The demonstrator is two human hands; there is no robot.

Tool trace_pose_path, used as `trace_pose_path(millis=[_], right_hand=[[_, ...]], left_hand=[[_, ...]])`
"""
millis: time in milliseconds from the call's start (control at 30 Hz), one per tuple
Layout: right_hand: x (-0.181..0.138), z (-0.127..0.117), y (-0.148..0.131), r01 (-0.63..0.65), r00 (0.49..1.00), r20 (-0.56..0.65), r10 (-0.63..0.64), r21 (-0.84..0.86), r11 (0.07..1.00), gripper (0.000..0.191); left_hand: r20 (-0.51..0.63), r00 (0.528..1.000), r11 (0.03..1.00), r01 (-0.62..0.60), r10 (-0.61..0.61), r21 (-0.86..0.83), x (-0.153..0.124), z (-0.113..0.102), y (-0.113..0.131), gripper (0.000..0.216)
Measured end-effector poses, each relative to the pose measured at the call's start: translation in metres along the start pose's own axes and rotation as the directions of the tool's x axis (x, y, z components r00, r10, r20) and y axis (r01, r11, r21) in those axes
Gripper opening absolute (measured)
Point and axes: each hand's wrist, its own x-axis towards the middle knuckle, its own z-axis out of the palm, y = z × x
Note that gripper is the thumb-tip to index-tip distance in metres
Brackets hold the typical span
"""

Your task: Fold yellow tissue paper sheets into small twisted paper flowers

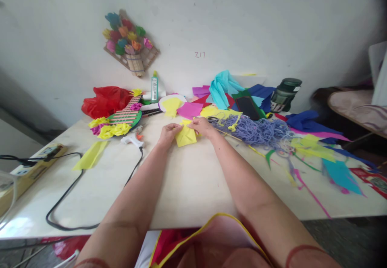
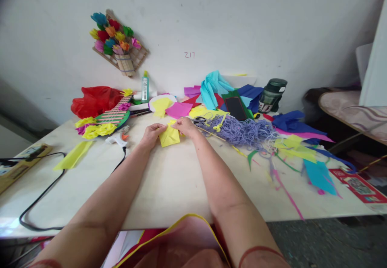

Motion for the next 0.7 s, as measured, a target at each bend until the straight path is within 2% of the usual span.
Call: trace_pose_path(millis=[267, 533, 700], right_hand=[[-0.0021, -0.0011, -0.002, 0.047, 0.999, 0.008, -0.047, -0.002, 0.999, 0.026], [0.002, 0.0029, 0.0014, 0.103, 0.995, -0.016, -0.103, 0.0, 0.995, 0.023], [0.0018, 0.003, 0.0018, 0.124, 0.992, -0.037, -0.124, -0.005, 0.992, 0.026]], left_hand=[[0.035, 0.999, 1.0, 0.002, -0.001, -0.022, -0.0029, 0.003, 0.0036, 0.032], [-0.008, 1.0, 1.0, 0.0, 0.0, -0.031, -0.0042, 0.0057, 0.0058, 0.029], [-0.092, 0.996, 1.0, -0.022, 0.024, 0.018, -0.0031, 0.005, 0.0057, 0.03]])
